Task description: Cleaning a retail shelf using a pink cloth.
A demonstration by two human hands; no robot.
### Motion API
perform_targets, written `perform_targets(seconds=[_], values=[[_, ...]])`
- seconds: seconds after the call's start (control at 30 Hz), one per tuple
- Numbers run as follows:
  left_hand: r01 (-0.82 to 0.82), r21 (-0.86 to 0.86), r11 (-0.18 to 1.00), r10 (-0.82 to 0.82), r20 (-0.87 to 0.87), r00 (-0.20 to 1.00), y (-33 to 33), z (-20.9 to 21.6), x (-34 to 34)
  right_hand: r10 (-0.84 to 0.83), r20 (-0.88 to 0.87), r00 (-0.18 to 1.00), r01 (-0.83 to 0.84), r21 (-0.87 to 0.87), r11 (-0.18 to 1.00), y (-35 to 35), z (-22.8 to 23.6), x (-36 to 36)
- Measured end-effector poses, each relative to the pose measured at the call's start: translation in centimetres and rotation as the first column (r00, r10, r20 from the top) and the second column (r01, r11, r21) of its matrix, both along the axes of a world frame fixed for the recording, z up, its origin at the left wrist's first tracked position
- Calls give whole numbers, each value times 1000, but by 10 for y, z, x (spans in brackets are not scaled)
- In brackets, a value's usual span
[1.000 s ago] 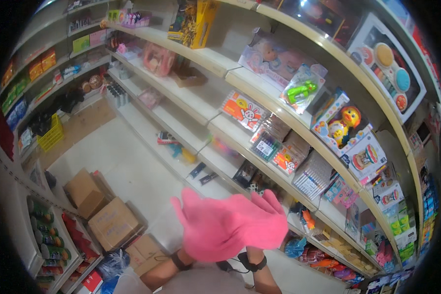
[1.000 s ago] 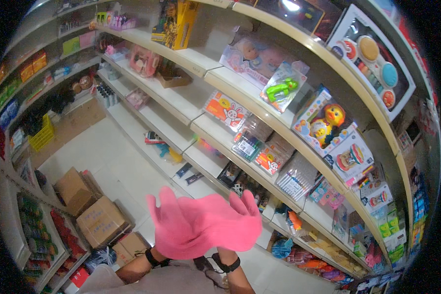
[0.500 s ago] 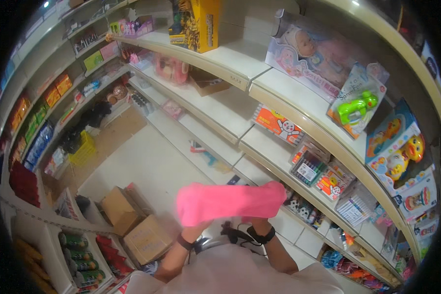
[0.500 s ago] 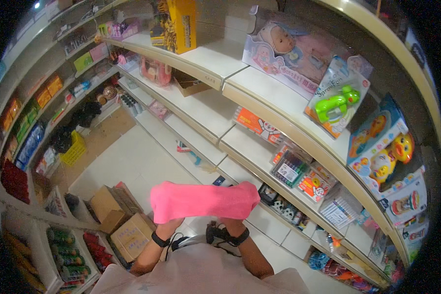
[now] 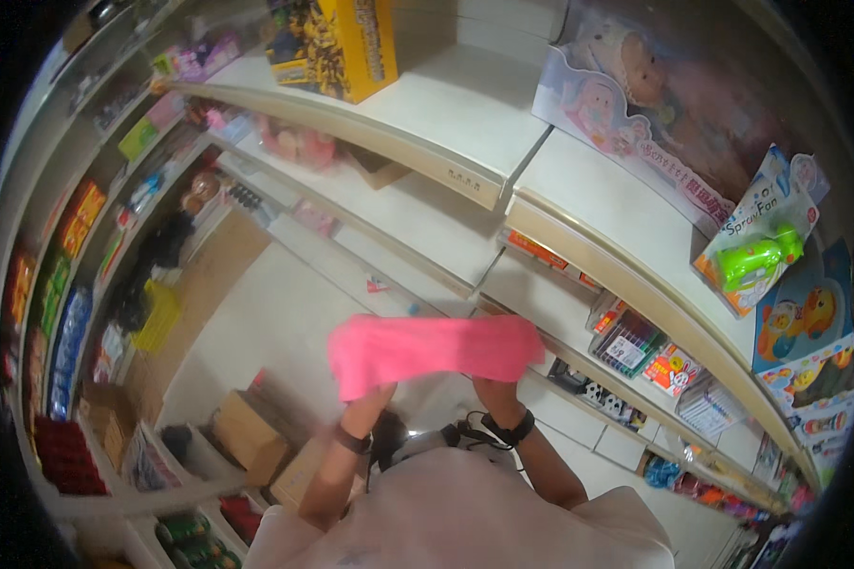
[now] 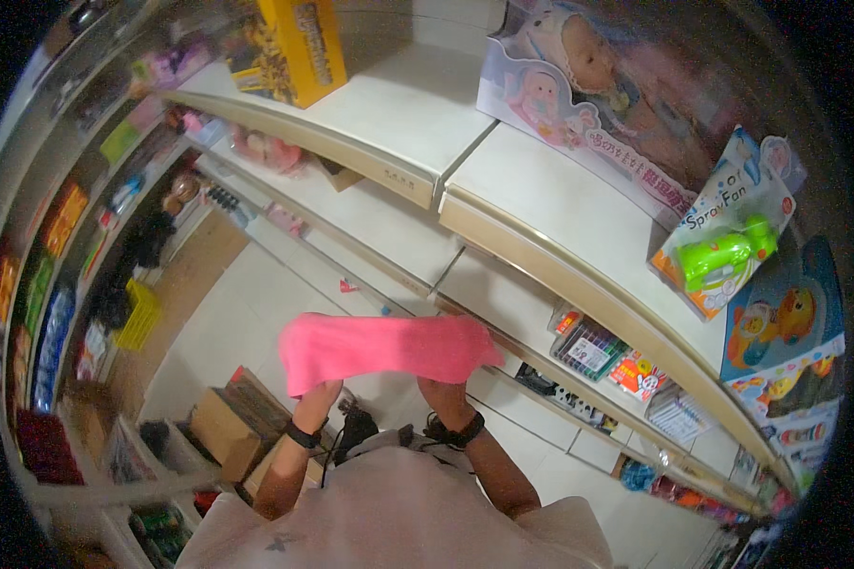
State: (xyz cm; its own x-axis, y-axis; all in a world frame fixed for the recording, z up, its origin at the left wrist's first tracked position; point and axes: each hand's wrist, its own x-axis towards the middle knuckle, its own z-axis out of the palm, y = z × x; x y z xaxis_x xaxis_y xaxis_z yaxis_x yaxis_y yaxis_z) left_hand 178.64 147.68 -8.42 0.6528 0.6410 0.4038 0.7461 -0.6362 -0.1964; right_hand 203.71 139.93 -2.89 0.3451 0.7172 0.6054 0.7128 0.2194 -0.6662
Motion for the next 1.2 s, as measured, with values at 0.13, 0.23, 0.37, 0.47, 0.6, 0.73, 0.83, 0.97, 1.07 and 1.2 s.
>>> perform_targets(seconds=[0.13,0.23,0.37,0.47,0.6,0.73,0.83,0.97,1.07,1.2], values=[[161,50,986,-156,-98,983,58,30,-10,-108,3,994,108,9,994,39,-11,-28],[344,-374,861,-63,594,802,105,46,-25,-184,17,983,184,20,983,67,-12,-56],[308,-187,933,-229,351,908,178,33,-57,-245,63,968,248,-46,968,115,-12,-90],[477,-123,870,-289,657,696,220,51,-73,-280,171,945,285,-4,959,158,23,-111],[367,-56,929,-326,350,878,306,43,-67,-276,164,947,299,-133,945,197,23,-111],[332,-664,670,-84,376,923,379,44,-7,-333,-59,941,300,-308,903,237,10,-85],[379,-542,750,-319,206,925,449,-59,-27,-239,-55,969,198,-398,896,277,-18,-81],[553,-190,811,-458,382,803,417,-31,4,-422,223,879,473,-520,711,262,-67,-74],[502,-477,722,-368,349,862,425,-29,-2,-454,224,863,500,-510,699,275,-87,-85],[646,-395,653,-457,474,752,451,-39,-10,-462,224,858,508,-496,704,311,-83,-94]])
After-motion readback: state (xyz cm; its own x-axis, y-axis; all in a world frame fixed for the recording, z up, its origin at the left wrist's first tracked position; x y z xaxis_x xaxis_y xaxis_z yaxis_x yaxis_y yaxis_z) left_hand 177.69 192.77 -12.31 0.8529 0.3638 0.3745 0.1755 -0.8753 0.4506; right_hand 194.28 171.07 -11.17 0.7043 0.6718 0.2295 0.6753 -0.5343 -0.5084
